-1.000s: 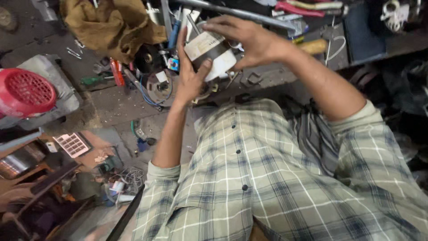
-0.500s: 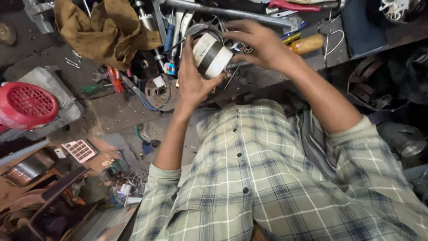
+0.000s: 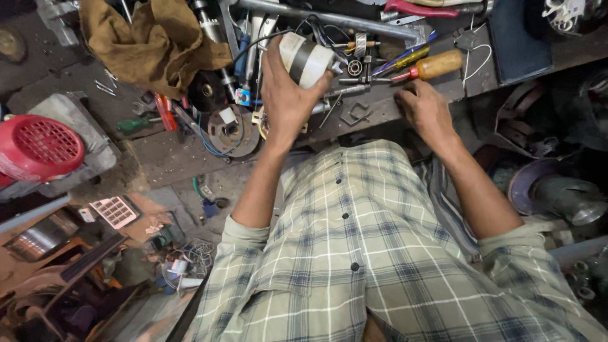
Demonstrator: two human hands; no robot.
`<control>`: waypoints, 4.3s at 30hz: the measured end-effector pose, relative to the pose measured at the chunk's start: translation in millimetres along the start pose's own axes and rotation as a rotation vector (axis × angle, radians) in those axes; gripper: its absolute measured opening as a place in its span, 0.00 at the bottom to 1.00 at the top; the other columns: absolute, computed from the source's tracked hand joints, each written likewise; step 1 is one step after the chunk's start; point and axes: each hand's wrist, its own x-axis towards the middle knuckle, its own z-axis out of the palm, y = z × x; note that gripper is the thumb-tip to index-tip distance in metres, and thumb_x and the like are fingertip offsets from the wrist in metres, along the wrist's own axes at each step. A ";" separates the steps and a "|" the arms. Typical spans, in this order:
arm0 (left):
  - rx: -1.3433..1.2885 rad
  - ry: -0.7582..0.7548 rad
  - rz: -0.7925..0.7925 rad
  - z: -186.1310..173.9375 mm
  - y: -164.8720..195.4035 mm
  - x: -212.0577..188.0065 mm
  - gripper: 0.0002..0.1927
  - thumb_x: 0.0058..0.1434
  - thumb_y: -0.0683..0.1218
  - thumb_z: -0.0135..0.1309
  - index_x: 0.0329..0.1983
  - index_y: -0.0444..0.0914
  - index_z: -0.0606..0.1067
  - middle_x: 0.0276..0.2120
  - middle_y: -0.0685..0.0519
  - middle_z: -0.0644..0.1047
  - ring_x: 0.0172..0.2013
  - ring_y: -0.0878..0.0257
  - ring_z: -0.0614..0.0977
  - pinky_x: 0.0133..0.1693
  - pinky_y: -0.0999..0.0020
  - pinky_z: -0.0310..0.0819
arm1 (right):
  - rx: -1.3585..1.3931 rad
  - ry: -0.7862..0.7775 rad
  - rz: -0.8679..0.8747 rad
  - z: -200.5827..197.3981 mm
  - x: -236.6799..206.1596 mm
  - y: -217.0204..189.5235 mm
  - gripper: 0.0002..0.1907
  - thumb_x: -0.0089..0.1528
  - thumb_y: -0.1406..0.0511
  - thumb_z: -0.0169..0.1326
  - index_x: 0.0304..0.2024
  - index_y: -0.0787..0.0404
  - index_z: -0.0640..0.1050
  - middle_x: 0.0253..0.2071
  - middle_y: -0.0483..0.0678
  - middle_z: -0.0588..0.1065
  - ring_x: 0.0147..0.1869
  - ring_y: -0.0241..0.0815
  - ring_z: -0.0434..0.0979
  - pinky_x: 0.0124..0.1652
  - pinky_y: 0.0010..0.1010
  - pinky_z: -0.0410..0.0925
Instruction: The person works on a white cylindrical electric motor at a cluttered workbench. They wipe the motor with a cloth, turn it over, handle its wires, use pliers and a screwdriver on its parts, and manipulate small components while repositioning the motor repeatedly on the bench.
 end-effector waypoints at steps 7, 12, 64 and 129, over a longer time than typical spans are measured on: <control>-0.024 -0.061 -0.050 -8.5 1.4 -7.3 0.53 0.46 0.54 0.74 0.70 0.38 0.57 0.58 0.40 0.70 0.56 0.42 0.77 0.56 0.51 0.76 | -0.007 0.035 0.063 -19.4 -0.1 -14.7 0.07 0.64 0.68 0.63 0.44 0.62 0.80 0.43 0.53 0.77 0.47 0.56 0.79 0.45 0.42 0.72; -0.066 0.033 -0.136 -2.4 1.2 -6.4 0.52 0.50 0.57 0.74 0.71 0.37 0.58 0.62 0.38 0.71 0.60 0.41 0.76 0.59 0.50 0.74 | 0.556 0.253 0.298 -12.9 42.7 -55.8 0.04 0.69 0.68 0.63 0.46 0.63 0.82 0.41 0.49 0.81 0.43 0.42 0.81 0.47 0.30 0.73; -0.092 0.020 -0.100 8.9 -10.0 -5.3 0.61 0.47 0.54 0.73 0.76 0.36 0.48 0.66 0.33 0.65 0.63 0.37 0.73 0.61 0.50 0.73 | 0.457 0.277 -0.158 -37.5 126.5 -125.1 0.12 0.61 0.74 0.67 0.47 0.66 0.81 0.44 0.55 0.80 0.45 0.49 0.83 0.44 0.33 0.75; -0.253 -0.169 0.063 -7.6 -51.0 2.6 0.62 0.40 0.48 0.74 0.75 0.45 0.50 0.66 0.42 0.63 0.66 0.42 0.71 0.65 0.50 0.71 | -0.750 -0.024 -0.994 -165.2 198.9 -126.1 0.21 0.53 0.57 0.63 0.51 0.37 0.84 0.52 0.31 0.76 0.60 0.33 0.71 0.53 0.28 0.70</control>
